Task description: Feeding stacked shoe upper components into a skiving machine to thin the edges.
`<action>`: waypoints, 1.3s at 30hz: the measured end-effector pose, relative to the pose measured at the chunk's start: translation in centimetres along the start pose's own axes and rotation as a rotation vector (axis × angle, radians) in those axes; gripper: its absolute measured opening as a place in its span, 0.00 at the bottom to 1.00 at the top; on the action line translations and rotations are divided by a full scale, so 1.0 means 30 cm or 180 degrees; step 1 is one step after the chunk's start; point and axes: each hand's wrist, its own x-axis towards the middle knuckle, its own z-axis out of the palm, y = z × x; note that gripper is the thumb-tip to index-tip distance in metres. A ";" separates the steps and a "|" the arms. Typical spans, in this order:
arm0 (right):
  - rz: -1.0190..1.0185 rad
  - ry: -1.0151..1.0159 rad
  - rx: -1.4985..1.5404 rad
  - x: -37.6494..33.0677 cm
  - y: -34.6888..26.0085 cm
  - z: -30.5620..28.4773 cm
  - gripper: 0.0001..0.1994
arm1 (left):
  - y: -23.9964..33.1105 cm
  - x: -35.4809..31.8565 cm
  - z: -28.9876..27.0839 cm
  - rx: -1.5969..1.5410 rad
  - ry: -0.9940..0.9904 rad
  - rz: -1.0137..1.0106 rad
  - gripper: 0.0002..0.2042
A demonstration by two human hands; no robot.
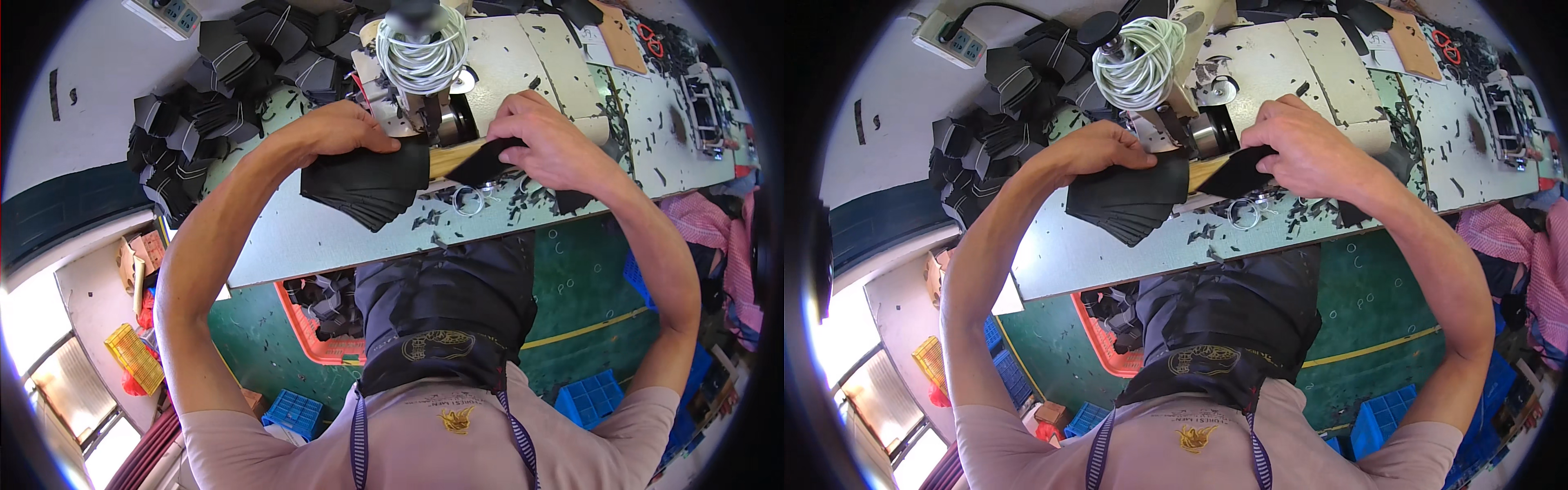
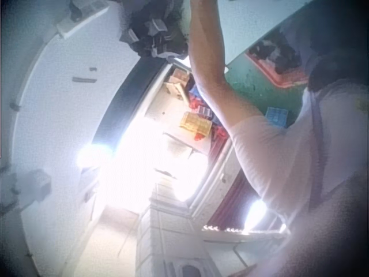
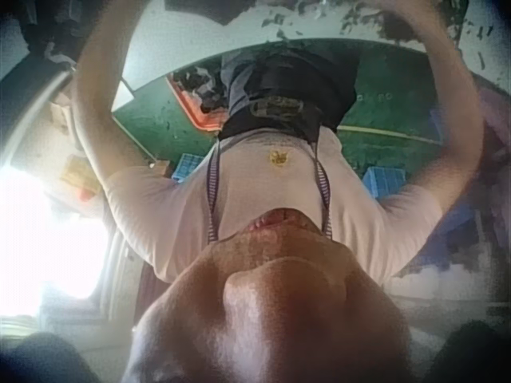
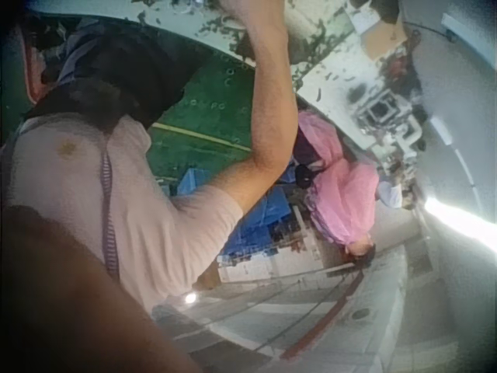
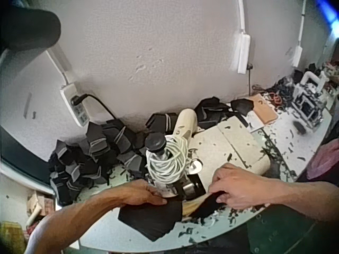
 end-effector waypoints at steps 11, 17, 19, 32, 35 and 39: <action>0.0078 0.0386 0.0446 0.017 -0.020 0.037 0.13 | -0.038 0.008 -0.018 -0.0110 -0.0262 0.0011 0.11; -0.1096 0.0803 -0.0007 0.047 -0.002 0.020 0.17 | 0.012 0.022 0.006 0.0191 -0.0221 0.0158 0.07; -0.0800 0.0847 -0.0123 0.050 0.001 0.048 0.16 | -0.013 0.014 -0.001 0.0057 -0.0215 0.0241 0.08; -0.0395 0.0565 0.0030 0.051 -0.020 0.015 0.14 | -0.015 0.012 0.010 0.0232 0.0017 0.0379 0.09; 0.0191 0.0053 0.0292 0.031 -0.033 -0.035 0.15 | -0.010 0.005 -0.009 0.0157 -0.0101 -0.0035 0.11; -0.0462 0.0077 -0.0119 0.034 -0.010 -0.043 0.16 | 0.018 0.013 0.008 0.0085 0.0209 -0.0017 0.11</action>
